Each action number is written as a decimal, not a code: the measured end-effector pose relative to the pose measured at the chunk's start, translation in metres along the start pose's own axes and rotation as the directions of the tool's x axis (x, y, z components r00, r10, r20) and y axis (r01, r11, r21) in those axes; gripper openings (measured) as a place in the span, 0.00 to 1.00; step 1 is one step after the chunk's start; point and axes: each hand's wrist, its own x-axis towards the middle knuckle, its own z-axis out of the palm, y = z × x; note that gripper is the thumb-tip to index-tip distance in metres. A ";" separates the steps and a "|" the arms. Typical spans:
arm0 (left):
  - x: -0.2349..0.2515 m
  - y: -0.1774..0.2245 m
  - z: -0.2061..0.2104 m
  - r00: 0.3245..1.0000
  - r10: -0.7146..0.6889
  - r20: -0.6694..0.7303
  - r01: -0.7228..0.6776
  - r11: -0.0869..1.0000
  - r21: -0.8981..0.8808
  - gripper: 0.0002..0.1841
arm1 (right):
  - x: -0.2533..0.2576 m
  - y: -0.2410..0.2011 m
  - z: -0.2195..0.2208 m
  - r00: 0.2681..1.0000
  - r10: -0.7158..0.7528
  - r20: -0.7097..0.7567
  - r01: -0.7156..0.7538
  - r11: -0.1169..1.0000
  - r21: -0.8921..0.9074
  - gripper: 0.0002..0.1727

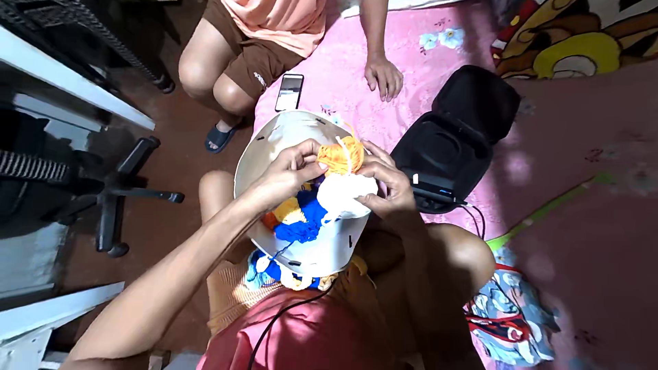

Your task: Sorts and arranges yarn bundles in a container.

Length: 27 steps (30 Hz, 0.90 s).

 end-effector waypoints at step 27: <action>0.012 -0.067 0.026 0.890 -0.388 0.239 -0.085 0.375 0.923 0.10 | -0.007 0.015 -0.022 0.942 0.180 -0.282 0.063 0.732 0.678 0.11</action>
